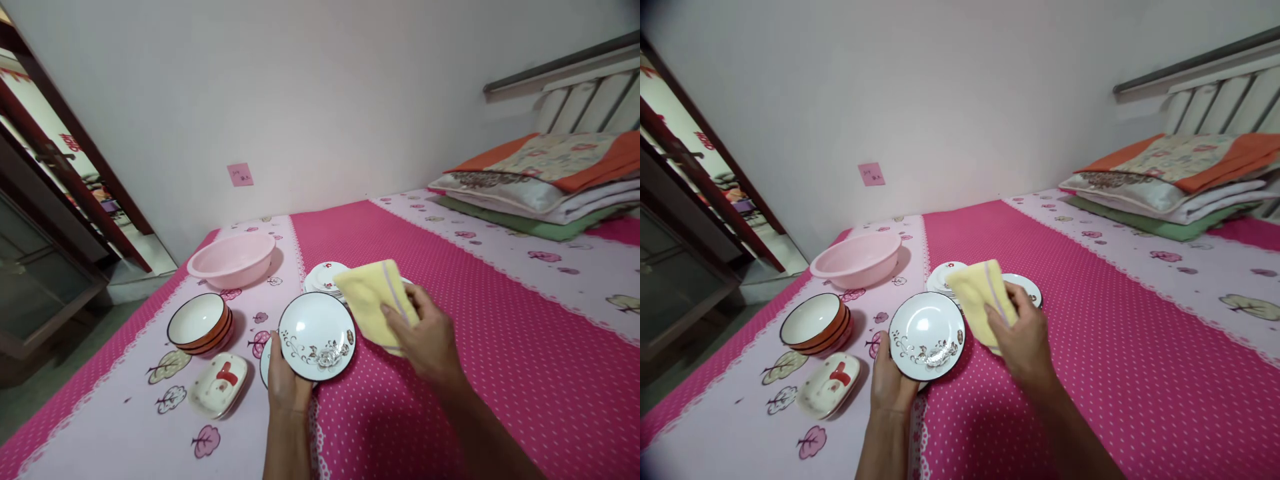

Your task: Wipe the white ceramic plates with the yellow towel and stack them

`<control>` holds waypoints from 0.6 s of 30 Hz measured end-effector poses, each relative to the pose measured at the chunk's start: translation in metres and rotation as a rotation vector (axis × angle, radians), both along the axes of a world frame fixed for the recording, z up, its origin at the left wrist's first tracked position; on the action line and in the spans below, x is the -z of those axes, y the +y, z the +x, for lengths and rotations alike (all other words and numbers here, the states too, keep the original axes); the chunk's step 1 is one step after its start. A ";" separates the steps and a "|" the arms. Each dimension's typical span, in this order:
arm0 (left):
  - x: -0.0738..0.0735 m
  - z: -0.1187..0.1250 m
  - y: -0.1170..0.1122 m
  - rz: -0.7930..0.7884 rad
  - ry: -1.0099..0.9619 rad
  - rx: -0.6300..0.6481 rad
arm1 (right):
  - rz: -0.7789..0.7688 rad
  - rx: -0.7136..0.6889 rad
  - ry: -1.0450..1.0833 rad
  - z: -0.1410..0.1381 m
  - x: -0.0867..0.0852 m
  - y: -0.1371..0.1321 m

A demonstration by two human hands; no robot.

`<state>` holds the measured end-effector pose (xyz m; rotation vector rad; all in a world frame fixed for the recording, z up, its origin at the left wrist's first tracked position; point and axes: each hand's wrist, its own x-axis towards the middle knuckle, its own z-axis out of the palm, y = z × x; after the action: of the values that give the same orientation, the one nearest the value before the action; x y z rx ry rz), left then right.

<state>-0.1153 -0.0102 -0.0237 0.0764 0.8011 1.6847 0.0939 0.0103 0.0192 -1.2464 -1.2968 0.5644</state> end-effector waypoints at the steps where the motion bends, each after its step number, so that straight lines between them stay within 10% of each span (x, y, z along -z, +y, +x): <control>1: 0.001 0.004 0.000 0.002 -0.008 0.017 | 0.059 -0.010 -0.072 -0.010 0.002 -0.003; 10: 0.001 0.041 -0.010 0.112 -0.149 0.124 | 0.274 -0.255 -0.288 -0.067 0.047 -0.011; 18: 0.005 0.034 -0.009 0.184 -0.203 0.073 | 0.191 -0.607 -0.283 -0.070 0.031 -0.023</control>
<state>-0.0818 -0.0188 -0.0285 0.0599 0.4860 1.6625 0.0241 -0.0124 -0.0121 -0.7802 -1.9416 0.6815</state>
